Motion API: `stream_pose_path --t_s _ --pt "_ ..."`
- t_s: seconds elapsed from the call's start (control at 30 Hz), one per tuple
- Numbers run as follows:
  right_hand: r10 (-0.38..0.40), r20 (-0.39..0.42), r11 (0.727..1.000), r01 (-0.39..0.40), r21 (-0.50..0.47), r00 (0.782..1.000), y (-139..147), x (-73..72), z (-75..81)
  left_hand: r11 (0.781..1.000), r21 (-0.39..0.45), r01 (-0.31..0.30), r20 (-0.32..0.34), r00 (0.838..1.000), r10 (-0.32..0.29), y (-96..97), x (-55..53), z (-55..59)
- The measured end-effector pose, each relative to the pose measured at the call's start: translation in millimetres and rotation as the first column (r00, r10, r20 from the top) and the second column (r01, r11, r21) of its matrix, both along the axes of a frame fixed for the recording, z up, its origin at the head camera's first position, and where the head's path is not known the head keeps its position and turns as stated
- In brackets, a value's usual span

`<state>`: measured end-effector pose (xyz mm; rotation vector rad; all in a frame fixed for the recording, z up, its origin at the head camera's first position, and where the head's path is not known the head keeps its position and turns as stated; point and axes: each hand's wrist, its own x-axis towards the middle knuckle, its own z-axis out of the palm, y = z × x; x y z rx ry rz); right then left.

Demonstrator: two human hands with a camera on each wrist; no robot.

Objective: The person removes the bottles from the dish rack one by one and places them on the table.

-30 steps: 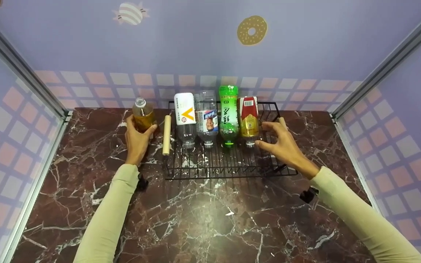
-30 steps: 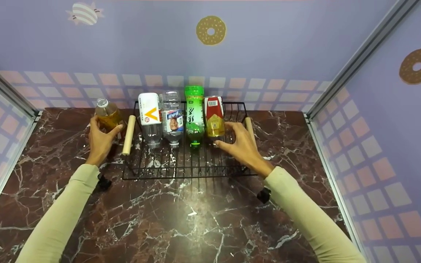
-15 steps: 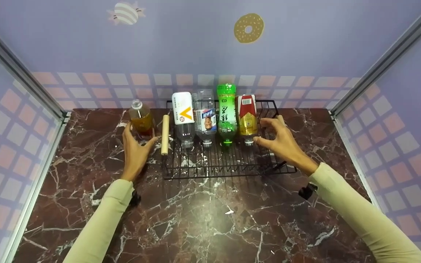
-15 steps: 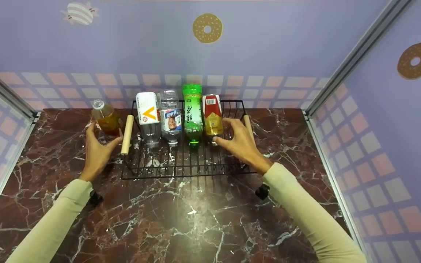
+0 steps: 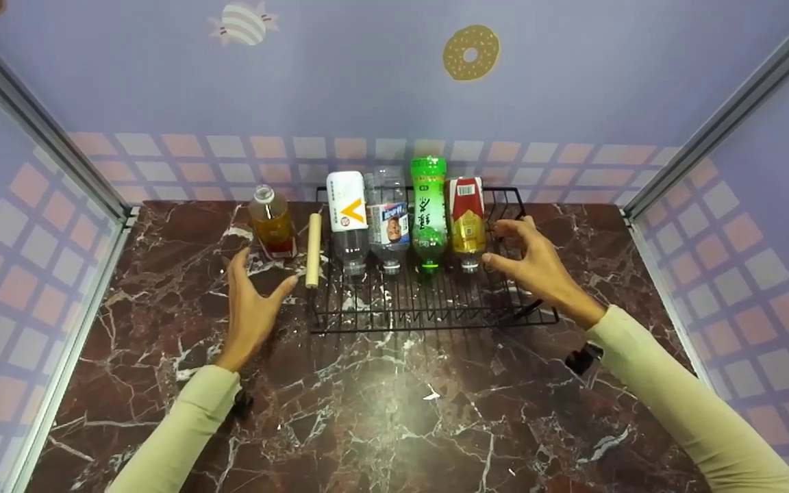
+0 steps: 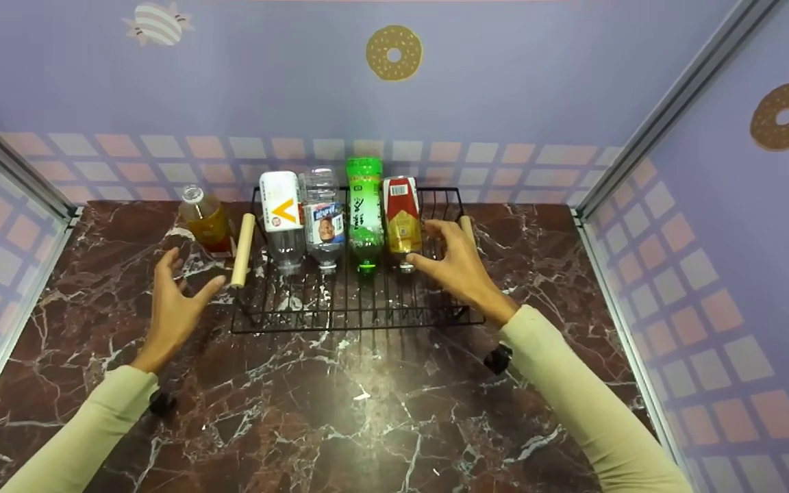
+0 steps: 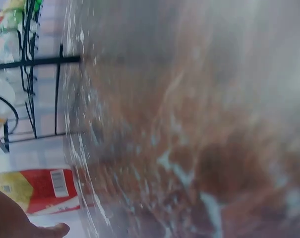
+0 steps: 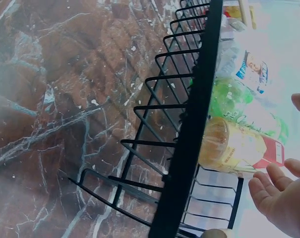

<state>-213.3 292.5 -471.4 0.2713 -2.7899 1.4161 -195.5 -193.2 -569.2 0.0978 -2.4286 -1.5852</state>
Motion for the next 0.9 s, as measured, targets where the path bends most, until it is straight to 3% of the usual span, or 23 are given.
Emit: stream_pose_path --t_s 0.17,0.27,0.4,0.63,0.9 --pt "-0.001 0.017 1.0 0.0 0.014 1.0 -1.1 -2.7 4.3 0.993 0.014 0.114 -0.001 0.993 -0.114 9.3 14.9 7.6" --pt "-0.001 0.017 1.0 0.0 0.021 1.0 -3.4 -6.2 4.7 0.975 0.03 0.222 0.01 0.975 -0.222 15.9 22.4 12.5" --pt "-0.005 0.022 0.999 0.005 0.035 1.0 -6.4 -11.9 5.6 0.949 -0.001 0.316 0.029 0.948 -0.316 24.2 32.1 20.1" --pt "-0.02 0.015 0.998 0.019 0.06 1.0 -14.0 -21.3 4.4 0.916 0.07 0.395 0.008 0.918 -0.396 38.0 38.4 24.2" --pt "-0.054 -0.01 0.993 0.055 0.101 0.998 -19.8 -30.0 -1.8 0.915 0.042 0.401 0.08 0.911 -0.404 49.8 44.9 19.5"
